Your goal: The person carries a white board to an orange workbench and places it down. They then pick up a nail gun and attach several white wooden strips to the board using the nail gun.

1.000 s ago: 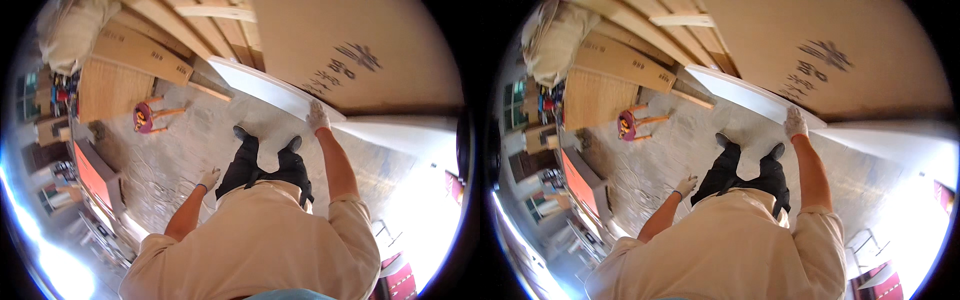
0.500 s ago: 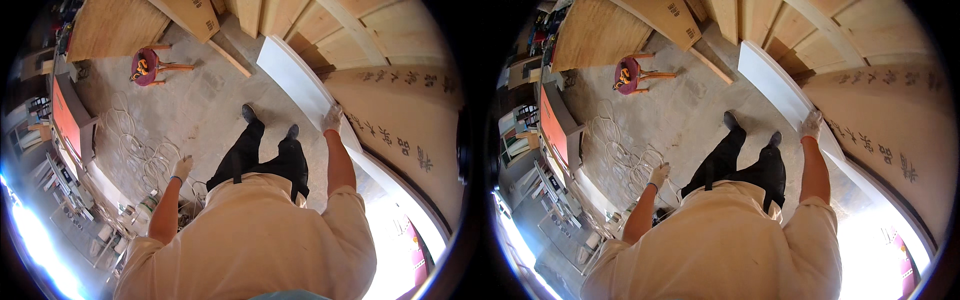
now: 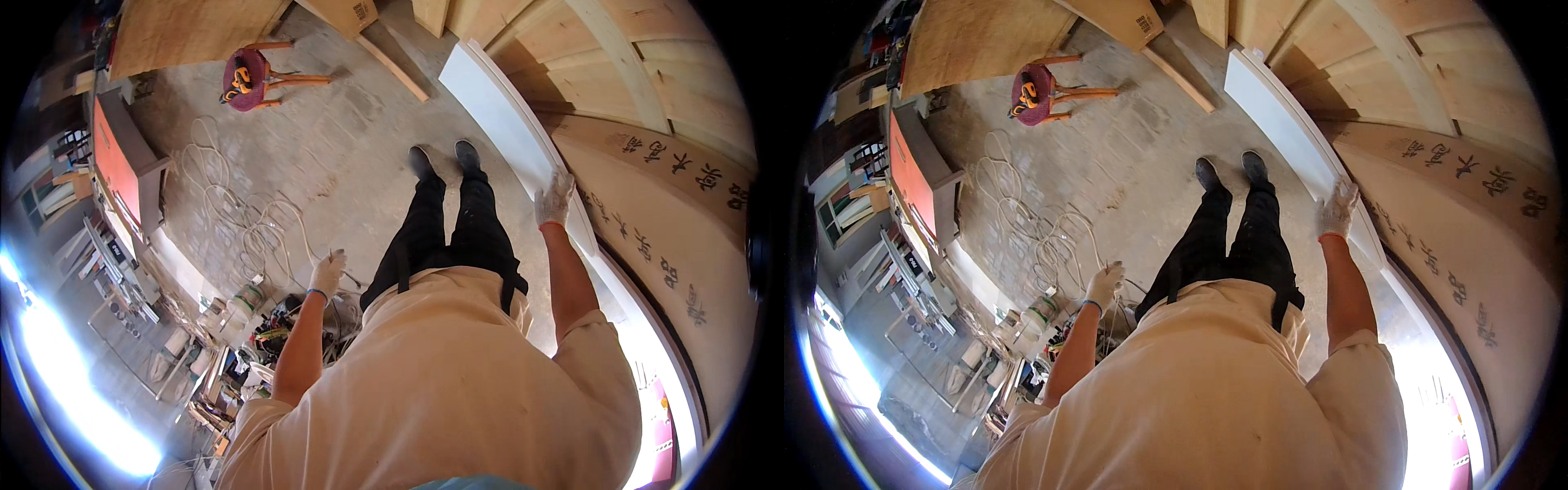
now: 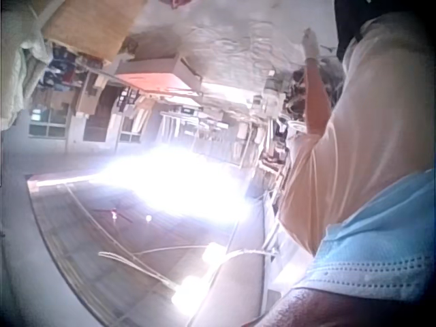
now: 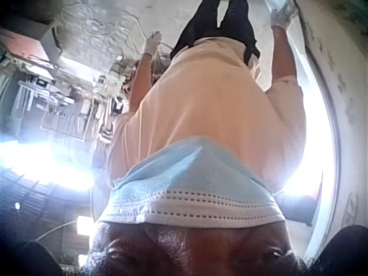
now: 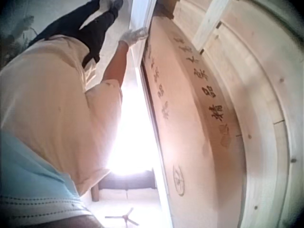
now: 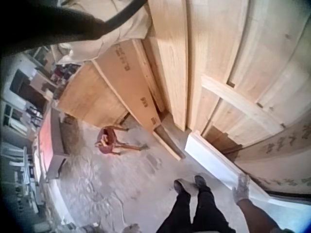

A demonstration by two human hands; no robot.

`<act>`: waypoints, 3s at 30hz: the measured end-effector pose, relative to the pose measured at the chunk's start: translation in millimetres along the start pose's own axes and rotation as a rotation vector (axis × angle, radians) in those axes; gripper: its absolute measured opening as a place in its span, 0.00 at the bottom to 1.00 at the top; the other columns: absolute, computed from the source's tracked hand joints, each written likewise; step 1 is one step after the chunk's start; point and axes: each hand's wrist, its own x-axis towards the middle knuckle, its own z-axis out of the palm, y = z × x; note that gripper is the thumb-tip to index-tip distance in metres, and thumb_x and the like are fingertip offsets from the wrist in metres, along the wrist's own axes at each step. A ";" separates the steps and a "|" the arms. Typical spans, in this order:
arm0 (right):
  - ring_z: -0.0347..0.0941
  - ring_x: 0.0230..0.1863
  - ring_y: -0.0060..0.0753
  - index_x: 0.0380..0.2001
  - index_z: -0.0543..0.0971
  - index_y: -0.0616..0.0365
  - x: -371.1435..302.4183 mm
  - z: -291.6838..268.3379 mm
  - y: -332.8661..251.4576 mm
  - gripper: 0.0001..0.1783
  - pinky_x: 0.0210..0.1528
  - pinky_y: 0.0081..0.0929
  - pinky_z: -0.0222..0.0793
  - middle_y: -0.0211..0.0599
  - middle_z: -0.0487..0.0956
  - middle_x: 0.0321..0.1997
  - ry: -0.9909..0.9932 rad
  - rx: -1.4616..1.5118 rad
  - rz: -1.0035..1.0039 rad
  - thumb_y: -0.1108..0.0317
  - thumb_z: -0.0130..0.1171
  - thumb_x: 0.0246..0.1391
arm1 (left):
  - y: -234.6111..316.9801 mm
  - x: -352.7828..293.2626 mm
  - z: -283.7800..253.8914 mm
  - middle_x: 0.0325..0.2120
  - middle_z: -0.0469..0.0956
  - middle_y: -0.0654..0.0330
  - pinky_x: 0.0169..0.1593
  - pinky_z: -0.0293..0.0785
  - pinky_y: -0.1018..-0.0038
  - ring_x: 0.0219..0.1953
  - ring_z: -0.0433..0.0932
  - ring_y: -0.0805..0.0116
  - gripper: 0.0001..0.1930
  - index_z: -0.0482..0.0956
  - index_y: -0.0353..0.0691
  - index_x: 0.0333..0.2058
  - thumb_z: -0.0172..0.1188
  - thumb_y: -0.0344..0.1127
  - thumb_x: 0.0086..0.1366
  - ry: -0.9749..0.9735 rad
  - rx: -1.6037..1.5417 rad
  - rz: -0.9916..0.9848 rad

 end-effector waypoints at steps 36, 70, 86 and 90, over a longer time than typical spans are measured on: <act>0.89 0.43 0.40 0.42 0.91 0.37 12.8 14.5 -89.8 0.12 0.34 0.54 0.82 0.26 0.91 0.40 -0.191 -1.263 -1.050 0.60 0.58 0.71 | -220.0 -31.4 -12.0 0.47 0.88 0.53 0.59 0.81 0.59 0.52 0.87 0.55 0.19 0.86 0.43 0.58 0.57 0.47 0.78 0.268 -0.249 -0.029; 0.87 0.41 0.62 0.42 0.90 0.53 -169.1 114.4 -1283.4 0.27 0.46 0.58 0.81 0.55 0.89 0.40 -0.105 -1.179 -1.407 0.44 0.51 0.74 | -307.9 260.5 -659.3 0.44 0.91 0.45 0.27 0.79 0.53 0.32 0.91 0.47 0.22 0.80 0.39 0.59 0.54 0.48 0.78 0.196 -1.283 -0.555; 0.85 0.38 0.67 0.37 0.88 0.55 -217.6 70.5 -1856.9 0.25 0.44 0.59 0.80 0.57 0.87 0.35 0.076 -0.843 -1.411 0.46 0.54 0.71 | -126.8 541.1 -1438.2 0.37 0.88 0.58 0.34 0.80 0.68 0.33 0.85 0.69 0.20 0.85 0.39 0.59 0.62 0.44 0.78 0.752 -1.029 0.032; 0.85 0.35 0.60 0.35 0.86 0.51 -209.4 67.8 -2046.0 0.13 0.38 0.58 0.80 0.51 0.86 0.34 0.088 -0.904 -1.690 0.56 0.60 0.67 | -29.2 563.2 -1526.6 0.38 0.89 0.54 0.33 0.83 0.64 0.31 0.86 0.64 0.20 0.83 0.35 0.59 0.61 0.43 0.78 0.824 -1.210 0.098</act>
